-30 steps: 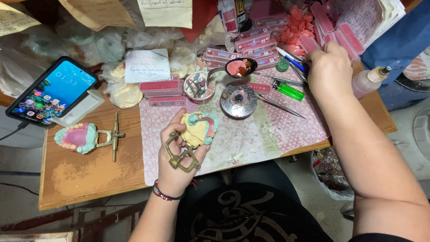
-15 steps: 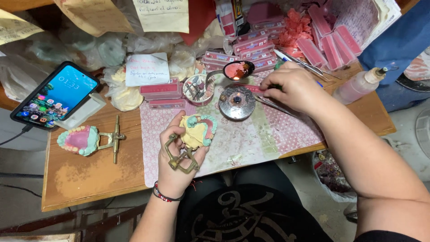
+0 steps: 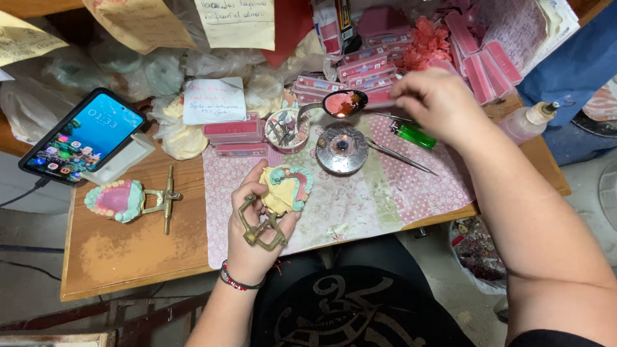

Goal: The person is working on a dental prosthetic mold, using a metal spatula to apply and shape pink wax onto the model. They also use a small bottle to apply liquid to the wax and a lighter to heat a metal tool, likely to smooth or fuse the wax.

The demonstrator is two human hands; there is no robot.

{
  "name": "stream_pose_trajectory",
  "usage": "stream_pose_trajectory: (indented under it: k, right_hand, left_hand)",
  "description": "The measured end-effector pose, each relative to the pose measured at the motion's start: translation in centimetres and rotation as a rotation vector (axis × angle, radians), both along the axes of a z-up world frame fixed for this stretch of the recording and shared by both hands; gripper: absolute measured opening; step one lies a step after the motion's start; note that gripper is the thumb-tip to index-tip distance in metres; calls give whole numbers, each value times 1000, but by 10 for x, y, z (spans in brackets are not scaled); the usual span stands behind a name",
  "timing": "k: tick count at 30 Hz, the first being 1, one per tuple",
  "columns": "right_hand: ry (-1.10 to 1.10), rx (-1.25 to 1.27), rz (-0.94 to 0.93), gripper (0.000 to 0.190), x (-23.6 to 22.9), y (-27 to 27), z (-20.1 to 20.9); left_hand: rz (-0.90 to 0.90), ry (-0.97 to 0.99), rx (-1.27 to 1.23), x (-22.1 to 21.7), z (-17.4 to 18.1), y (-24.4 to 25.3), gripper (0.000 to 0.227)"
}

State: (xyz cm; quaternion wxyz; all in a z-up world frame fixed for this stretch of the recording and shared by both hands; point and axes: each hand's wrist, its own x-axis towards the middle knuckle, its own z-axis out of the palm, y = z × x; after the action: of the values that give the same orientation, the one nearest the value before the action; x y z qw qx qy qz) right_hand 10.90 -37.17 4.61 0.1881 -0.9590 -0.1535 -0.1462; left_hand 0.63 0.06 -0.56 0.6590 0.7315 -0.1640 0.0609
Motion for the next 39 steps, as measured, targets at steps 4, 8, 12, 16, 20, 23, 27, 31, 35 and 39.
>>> stream_pose_trajectory:
  k: [4, 8, 12, 16, 20, 23, 27, 31, 35, 39]
  right_hand:
    - [-143, -66, 84, 11, 29, -17, -28]
    - [-224, 6, 53, 14, 36, -13, -42]
    - [-301, -13, 35, 12, 15, -6, -21]
    - [-335, 0, 48, 11, -25, -2, -7]
    - [-313, 127, 26, 3, -77, 27, -10]
    - [-253, 280, 34, 4, -107, 66, -15]
    - [-78, 591, 15, 6, -126, 102, -43]
    - [-42, 508, 54, 5, -120, 119, -41]
    - [-54, 632, 87, 9, -115, 116, -49]
    - [-27, 582, 89, 9, -114, 116, -52]
  left_hand:
    - [0, -158, 60, 0, 1, 1, 56]
    - [2, -135, 69, -1, 2, 1, 55]
    - [14, -120, 98, -2, 6, 3, 55]
    - [43, -141, 71, -2, 8, 5, 55]
    - [62, -143, 133, -3, 10, 11, 51]
    - [90, -217, 161, -3, 11, 14, 46]
    - [102, -331, 178, -2, 9, 16, 47]
    - [35, -285, 76, -3, 8, 14, 55]
    - [-65, -106, -287, 0, -5, 15, 69]
    - [-193, 95, -632, 4, -35, 31, 98]
